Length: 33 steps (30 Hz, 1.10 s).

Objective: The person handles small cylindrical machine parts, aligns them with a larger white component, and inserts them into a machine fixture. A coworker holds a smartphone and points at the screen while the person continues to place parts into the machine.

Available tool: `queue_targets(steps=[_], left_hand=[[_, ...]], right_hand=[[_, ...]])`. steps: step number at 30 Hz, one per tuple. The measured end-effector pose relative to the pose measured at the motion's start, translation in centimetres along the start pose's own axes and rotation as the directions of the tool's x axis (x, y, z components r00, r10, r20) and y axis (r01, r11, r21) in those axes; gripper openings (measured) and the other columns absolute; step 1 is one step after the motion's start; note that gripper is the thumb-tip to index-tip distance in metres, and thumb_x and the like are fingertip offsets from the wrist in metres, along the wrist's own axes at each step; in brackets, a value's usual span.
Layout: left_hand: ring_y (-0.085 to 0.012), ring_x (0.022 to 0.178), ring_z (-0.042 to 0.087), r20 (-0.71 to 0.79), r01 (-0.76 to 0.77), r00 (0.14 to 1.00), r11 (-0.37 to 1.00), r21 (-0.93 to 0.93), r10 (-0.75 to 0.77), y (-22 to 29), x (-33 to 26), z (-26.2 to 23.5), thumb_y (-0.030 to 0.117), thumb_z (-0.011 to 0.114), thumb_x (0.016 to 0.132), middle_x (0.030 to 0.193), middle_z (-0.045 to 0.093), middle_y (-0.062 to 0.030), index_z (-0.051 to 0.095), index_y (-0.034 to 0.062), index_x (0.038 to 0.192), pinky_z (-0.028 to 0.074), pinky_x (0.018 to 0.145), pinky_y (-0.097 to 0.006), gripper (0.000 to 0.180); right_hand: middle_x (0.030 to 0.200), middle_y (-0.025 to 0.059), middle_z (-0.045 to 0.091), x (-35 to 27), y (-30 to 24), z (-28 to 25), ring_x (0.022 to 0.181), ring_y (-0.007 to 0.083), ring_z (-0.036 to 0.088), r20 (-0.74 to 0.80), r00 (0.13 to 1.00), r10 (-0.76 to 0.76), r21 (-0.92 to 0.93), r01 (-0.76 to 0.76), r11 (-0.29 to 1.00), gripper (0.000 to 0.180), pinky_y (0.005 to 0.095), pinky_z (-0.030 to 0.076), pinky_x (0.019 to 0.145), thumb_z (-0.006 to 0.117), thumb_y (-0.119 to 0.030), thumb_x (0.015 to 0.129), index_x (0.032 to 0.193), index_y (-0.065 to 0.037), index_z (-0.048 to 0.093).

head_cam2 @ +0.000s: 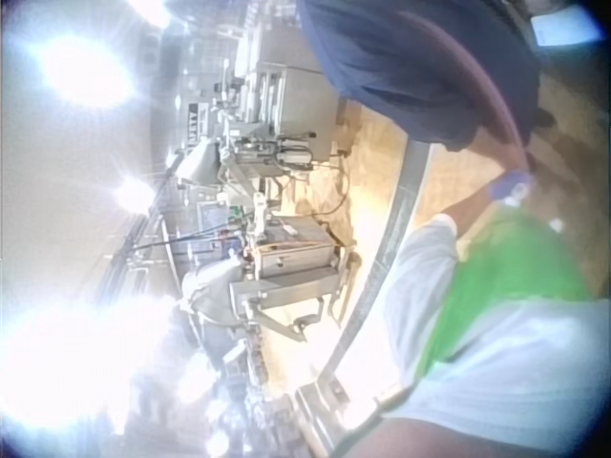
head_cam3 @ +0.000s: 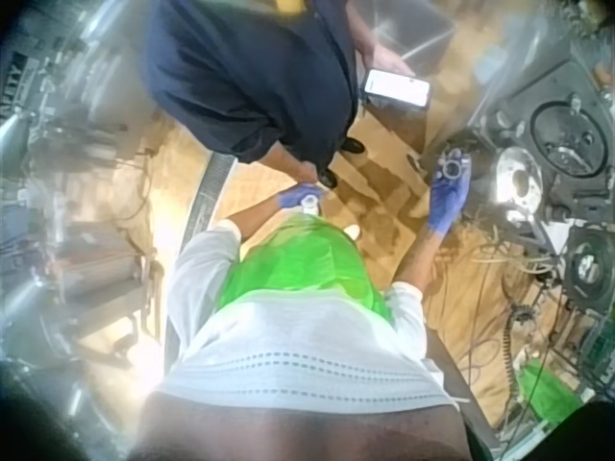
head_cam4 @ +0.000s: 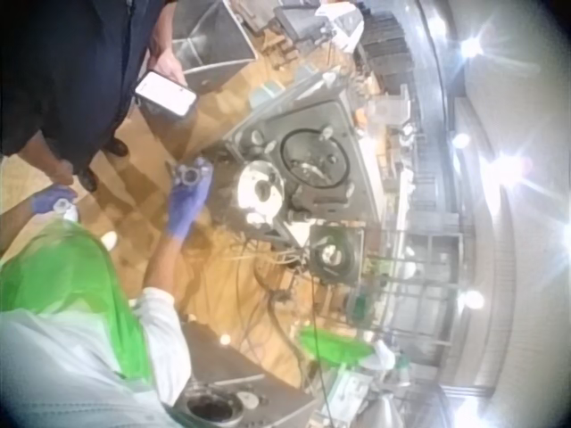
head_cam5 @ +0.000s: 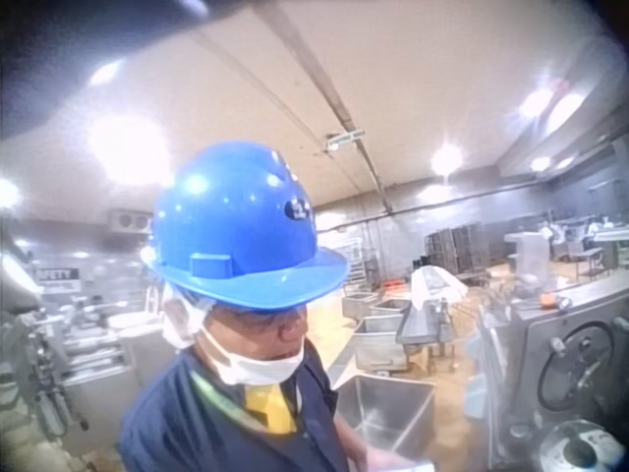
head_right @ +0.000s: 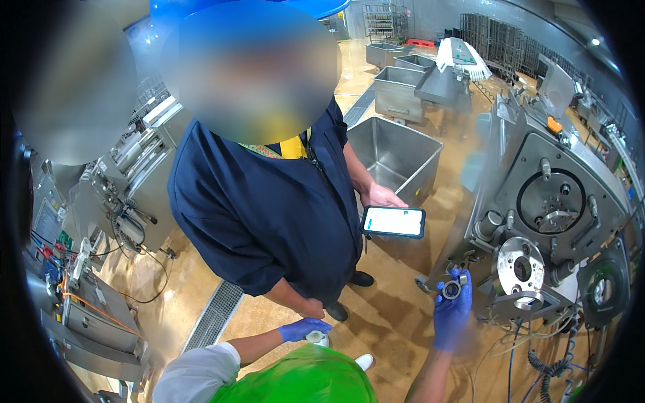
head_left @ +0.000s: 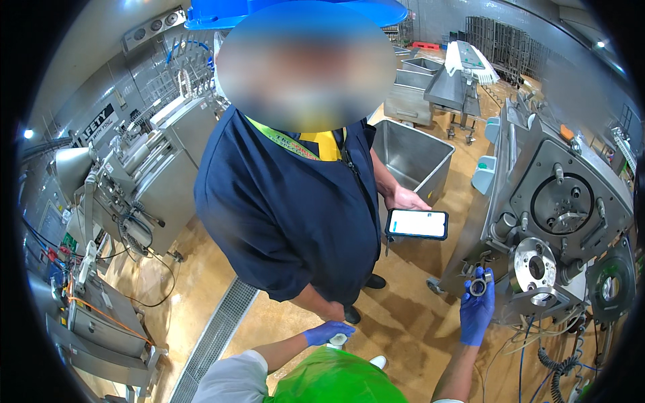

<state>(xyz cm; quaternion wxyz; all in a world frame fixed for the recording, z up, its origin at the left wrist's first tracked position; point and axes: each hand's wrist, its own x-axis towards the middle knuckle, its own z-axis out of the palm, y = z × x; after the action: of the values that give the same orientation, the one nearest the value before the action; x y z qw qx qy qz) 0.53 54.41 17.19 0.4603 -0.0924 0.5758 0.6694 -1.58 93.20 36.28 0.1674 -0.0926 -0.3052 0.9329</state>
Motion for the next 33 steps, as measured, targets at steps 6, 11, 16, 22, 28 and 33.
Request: queue_targets(steps=[6,11,16,22,28,33], left_hand=[[-0.0116,0.089,0.063,0.071,-0.112,0.992,0.985,0.128,0.104,1.5,2.3,1.9,0.022,0.060,0.093,0.096,0.067,-0.0042,0.066,0.0030,0.108,0.050,0.081,-0.027,0.025],[-0.0112,0.091,0.062,0.342,-0.378,0.908,0.823,0.424,0.241,14.9,0.1,13.6,0.018,0.059,0.093,0.101,0.068,-0.0050,0.066,0.0013,0.107,0.049,0.085,-0.027,0.023],[-0.0183,0.077,0.065,0.338,-0.700,0.631,0.325,0.636,0.698,24.7,-3.4,26.8,0.018,0.061,0.088,0.088,0.068,-0.0127,0.067,0.0053,0.108,0.051,0.071,-0.031,0.025],[-0.0296,0.072,0.065,0.331,-0.725,0.475,0.148,0.673,0.815,28.3,-2.1,28.0,0.018,0.061,0.086,0.081,0.065,-0.0172,0.068,0.0082,0.106,0.049,0.066,-0.037,0.023],[-0.0154,0.074,0.064,0.308,-0.771,0.601,0.432,0.468,0.738,29.7,1.1,26.9,0.018,0.062,0.089,0.081,0.068,-0.0086,0.068,0.0013,0.101,0.049,0.065,-0.029,0.022],[-0.0133,0.078,0.065,0.431,-0.456,0.757,0.870,-0.189,0.490,30.3,4.7,28.1,0.018,0.059,0.093,0.088,0.068,-0.0042,0.067,0.0004,0.099,0.052,0.072,-0.027,0.020]], right_hand=[[0.127,0.0039,0.057,-0.1,-1.2,-1.6,0.094,0.0162,0.062,0.064,0.996,-0.067,-0.010,0.067,0.998,0.041,0.0253,0.054,0.069,0.047,-0.030,0.099,0.136,-0.013,0.043],[0.129,0.0059,0.055,3.2,-1.1,0.1,0.096,0.0256,0.062,0.123,0.978,-0.166,-0.117,0.180,0.977,0.046,0.0341,0.050,0.075,0.052,-0.031,0.095,0.136,-0.013,0.041],[0.123,0.0089,0.057,4.5,-3.4,-1.0,0.090,0.0294,0.066,0.273,0.937,-0.218,0.178,0.173,0.969,0.040,0.0329,0.056,0.063,0.055,-0.022,0.095,0.132,-0.012,0.043],[0.123,0.0135,0.056,4.7,-4.5,2.2,0.092,0.0318,0.066,0.310,0.886,-0.344,0.033,0.351,0.936,0.046,0.0338,0.059,0.065,0.058,-0.020,0.094,0.135,-0.010,0.040],[0.120,0.0145,0.057,5.7,-5.4,4.5,0.095,0.0330,0.066,0.370,0.815,-0.445,0.012,0.475,0.880,0.051,0.0394,0.059,0.077,0.062,-0.018,0.091,0.135,-0.007,0.039],[0.120,0.0156,0.057,6.0,-4.4,5.9,0.097,0.0327,0.065,0.303,0.783,-0.543,-0.033,0.578,0.815,0.054,0.0401,0.057,0.083,0.065,-0.020,0.089,0.133,-0.005,0.039]])
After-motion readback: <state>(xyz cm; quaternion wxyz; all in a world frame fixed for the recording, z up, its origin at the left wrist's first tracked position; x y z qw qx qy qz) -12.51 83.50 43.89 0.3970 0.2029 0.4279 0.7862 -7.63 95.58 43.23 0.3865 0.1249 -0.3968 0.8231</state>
